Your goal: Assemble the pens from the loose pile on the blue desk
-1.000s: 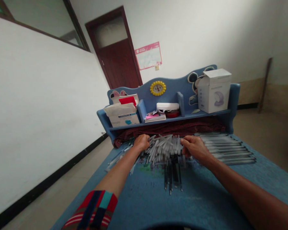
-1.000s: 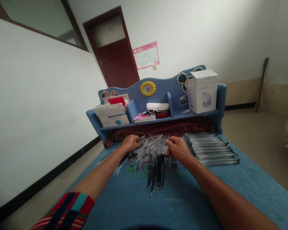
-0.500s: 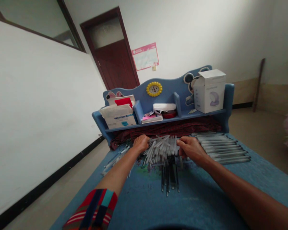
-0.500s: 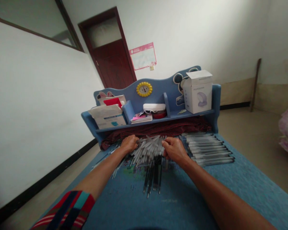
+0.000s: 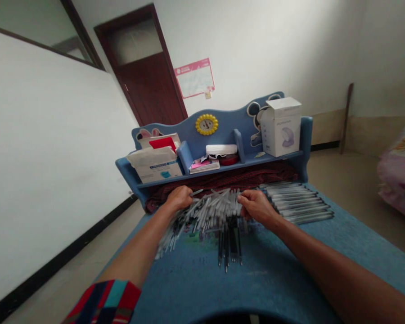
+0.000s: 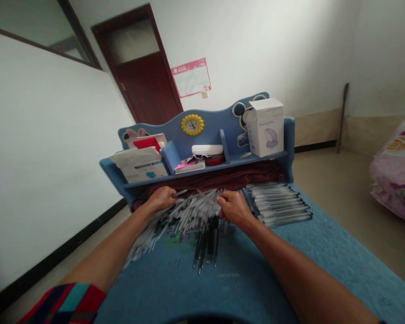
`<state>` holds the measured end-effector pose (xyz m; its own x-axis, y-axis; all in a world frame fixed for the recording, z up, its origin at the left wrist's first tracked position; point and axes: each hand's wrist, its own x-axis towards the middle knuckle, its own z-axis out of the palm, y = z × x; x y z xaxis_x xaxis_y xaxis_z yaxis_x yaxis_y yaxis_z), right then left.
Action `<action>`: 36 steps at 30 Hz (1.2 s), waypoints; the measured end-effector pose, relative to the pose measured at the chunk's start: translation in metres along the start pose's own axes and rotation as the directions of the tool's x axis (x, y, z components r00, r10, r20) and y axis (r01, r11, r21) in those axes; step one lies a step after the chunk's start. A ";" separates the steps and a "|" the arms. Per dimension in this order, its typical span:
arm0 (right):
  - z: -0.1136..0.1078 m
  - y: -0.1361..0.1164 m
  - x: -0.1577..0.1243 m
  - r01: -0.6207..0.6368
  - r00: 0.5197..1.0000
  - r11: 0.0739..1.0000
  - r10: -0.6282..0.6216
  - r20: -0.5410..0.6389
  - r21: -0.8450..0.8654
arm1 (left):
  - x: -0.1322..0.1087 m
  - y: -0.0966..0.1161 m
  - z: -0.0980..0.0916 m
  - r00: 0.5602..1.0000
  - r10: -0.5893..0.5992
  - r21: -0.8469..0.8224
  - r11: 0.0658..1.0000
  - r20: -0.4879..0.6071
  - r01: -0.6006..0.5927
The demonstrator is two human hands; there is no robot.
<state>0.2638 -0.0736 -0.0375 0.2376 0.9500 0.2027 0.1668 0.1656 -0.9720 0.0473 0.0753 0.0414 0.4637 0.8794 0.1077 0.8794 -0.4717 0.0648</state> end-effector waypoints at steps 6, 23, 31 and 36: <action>0.006 -0.007 -0.004 -0.084 0.994 0.993 0.078 0.072 0.084 | -0.031 0.026 -0.005 0.995 0.070 -0.333 0.939 -0.065 -0.088; 0.006 -0.015 -0.007 -0.245 0.968 0.888 0.200 0.153 0.390 | -0.075 0.091 0.032 0.968 0.173 -0.597 0.762 -0.184 -0.250; -0.008 -0.014 0.000 -0.154 0.988 0.892 0.131 0.084 0.426 | -0.077 0.078 0.032 0.947 0.281 -0.481 0.816 -0.155 -0.321; -0.010 -0.014 -0.002 -0.127 0.990 0.889 0.084 0.115 0.440 | -0.078 0.076 0.035 0.941 0.300 -0.421 0.841 -0.159 -0.339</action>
<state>0.2705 -0.0799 -0.0235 0.1387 0.9847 0.1054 -0.3026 0.1435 -0.9423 0.0820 -0.0264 0.0028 0.6829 0.6754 0.2784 0.5368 -0.7224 0.4359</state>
